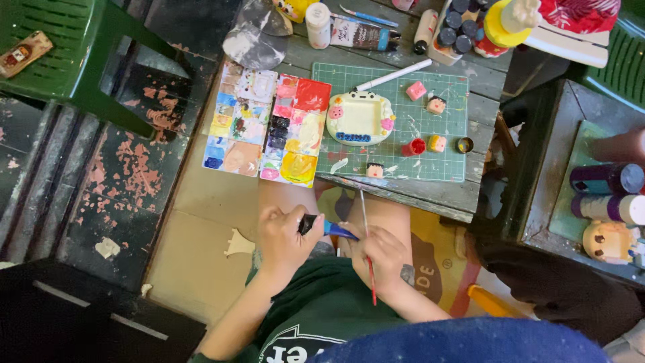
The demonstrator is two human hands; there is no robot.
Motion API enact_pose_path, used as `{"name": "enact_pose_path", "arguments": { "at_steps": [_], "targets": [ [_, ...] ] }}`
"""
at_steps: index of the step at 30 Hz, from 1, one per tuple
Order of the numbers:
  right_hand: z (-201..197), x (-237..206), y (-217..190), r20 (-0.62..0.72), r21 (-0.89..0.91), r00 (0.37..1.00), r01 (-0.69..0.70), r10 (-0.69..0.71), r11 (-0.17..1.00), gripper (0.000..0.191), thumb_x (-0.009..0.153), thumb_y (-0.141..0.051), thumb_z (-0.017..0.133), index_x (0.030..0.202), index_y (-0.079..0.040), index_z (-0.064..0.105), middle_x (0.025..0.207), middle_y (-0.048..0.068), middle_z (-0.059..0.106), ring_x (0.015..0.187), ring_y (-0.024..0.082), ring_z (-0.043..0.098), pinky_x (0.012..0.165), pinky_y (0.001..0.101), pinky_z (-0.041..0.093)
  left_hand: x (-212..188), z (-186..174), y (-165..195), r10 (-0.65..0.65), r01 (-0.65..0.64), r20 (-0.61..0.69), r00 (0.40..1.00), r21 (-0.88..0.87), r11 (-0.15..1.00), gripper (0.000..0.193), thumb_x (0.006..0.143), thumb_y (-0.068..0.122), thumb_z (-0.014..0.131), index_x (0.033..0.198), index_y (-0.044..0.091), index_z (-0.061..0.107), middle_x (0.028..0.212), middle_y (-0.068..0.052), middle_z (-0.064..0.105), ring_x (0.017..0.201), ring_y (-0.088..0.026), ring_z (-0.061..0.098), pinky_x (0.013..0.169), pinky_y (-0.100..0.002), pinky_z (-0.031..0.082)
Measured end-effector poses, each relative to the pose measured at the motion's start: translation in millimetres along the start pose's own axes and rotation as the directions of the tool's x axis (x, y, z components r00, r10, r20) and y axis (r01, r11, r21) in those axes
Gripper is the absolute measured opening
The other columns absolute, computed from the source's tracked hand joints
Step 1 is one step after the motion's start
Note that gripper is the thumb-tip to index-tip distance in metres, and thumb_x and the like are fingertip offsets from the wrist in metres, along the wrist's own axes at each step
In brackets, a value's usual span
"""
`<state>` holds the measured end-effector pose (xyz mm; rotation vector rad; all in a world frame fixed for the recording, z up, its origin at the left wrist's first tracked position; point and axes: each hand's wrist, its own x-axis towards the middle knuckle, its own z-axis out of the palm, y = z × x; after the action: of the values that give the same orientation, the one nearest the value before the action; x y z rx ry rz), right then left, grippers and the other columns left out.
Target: The person sits at a cluttered craft table painting small ceramic figurines with a paintbrush. They dip the brush into a multi-color paint palette, dab it on a sponge, apply paint to the figurines, dip the brush in a water cup, and handle paint bottles while turning the figurines to paint different sides.
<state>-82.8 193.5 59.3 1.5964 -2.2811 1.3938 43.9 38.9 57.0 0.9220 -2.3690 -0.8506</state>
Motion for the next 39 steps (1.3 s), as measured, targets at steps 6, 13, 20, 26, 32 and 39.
{"name": "enact_pose_path", "arguments": {
  "at_steps": [6, 13, 20, 26, 32, 39],
  "targets": [
    [-18, 28, 16, 0.139, -0.186, 0.911, 0.409, -0.388, 0.893, 0.023, 0.066, -0.003, 0.076, 0.069, -0.007, 0.053, 0.102, 0.009, 0.079, 0.088, 0.025, 0.074, 0.070, 0.0343, 0.057, 3, 8, -9, -0.206, 0.259, 0.248, 0.947, -0.205, 0.944, 0.030, 0.105, 0.027, 0.059, 0.086, 0.005, 0.068, 0.071, -0.017, 0.067, 0.066, -0.035, 0.065, 0.062, -0.046, 0.046],
    [-4, 13, 47, 0.187, 0.047, 0.921, -0.355, 0.340, 0.934, 0.051, 0.072, -0.004, 0.089, 0.063, -0.008, 0.039, 0.062, 0.003, 0.048, 0.057, 0.014, 0.042, 0.052, 0.0271, 0.038, 10, 12, -1, 0.185, -0.175, 0.179, 0.966, -0.069, 0.982, 0.029, 0.094, 0.023, 0.066, 0.119, 0.010, 0.059, 0.104, -0.011, 0.068, 0.097, -0.031, 0.065, 0.091, -0.049, 0.037],
    [-7, 17, 44, 0.218, 0.219, 0.907, -0.404, 0.359, 0.888, 0.052, 0.078, -0.007, 0.088, 0.066, -0.008, 0.038, 0.062, 0.002, 0.044, 0.060, 0.012, 0.040, 0.054, 0.0264, 0.039, 14, -8, -16, 0.349, -0.243, 0.232, 0.908, -0.387, 0.889, 0.045, 0.100, 0.015, 0.059, 0.143, 0.006, 0.052, 0.132, -0.015, 0.063, 0.114, -0.034, 0.062, 0.094, -0.044, 0.040],
    [-20, 25, 18, 0.134, -0.070, 0.989, 0.074, -0.064, 0.995, 0.026, 0.069, 0.001, 0.080, 0.069, -0.009, 0.055, 0.078, 0.008, 0.070, 0.064, 0.026, 0.063, 0.056, 0.0336, 0.049, 3, 16, -31, 0.012, 0.093, 0.387, 0.922, -0.252, 0.963, 0.018, 0.102, 0.027, 0.059, 0.108, 0.011, 0.064, 0.081, -0.014, 0.073, 0.076, -0.037, 0.069, 0.068, -0.047, 0.051],
    [-15, 21, 16, 0.224, -0.108, 0.968, -0.089, 0.111, 0.990, 0.023, 0.071, 0.001, 0.083, 0.073, -0.008, 0.062, 0.063, 0.008, 0.061, 0.059, 0.022, 0.063, 0.055, 0.0351, 0.046, -6, 30, -24, -0.078, 0.131, 0.236, 0.969, -0.219, 0.967, 0.019, 0.104, 0.024, 0.053, 0.110, 0.009, 0.062, 0.081, -0.017, 0.070, 0.078, -0.040, 0.067, 0.068, -0.049, 0.049],
    [-21, 22, 34, 0.409, 0.277, 0.790, -0.585, 0.457, 0.763, 0.050, 0.077, -0.011, 0.086, 0.066, -0.009, 0.037, 0.077, 0.003, 0.074, 0.071, 0.002, 0.058, 0.058, 0.0251, 0.050, 8, 10, -22, 0.357, -0.284, 0.136, 0.924, -0.378, 0.881, 0.031, 0.096, 0.016, 0.055, 0.126, 0.007, 0.057, 0.114, -0.011, 0.071, 0.095, -0.031, 0.066, 0.089, -0.044, 0.037]
  ]
}}
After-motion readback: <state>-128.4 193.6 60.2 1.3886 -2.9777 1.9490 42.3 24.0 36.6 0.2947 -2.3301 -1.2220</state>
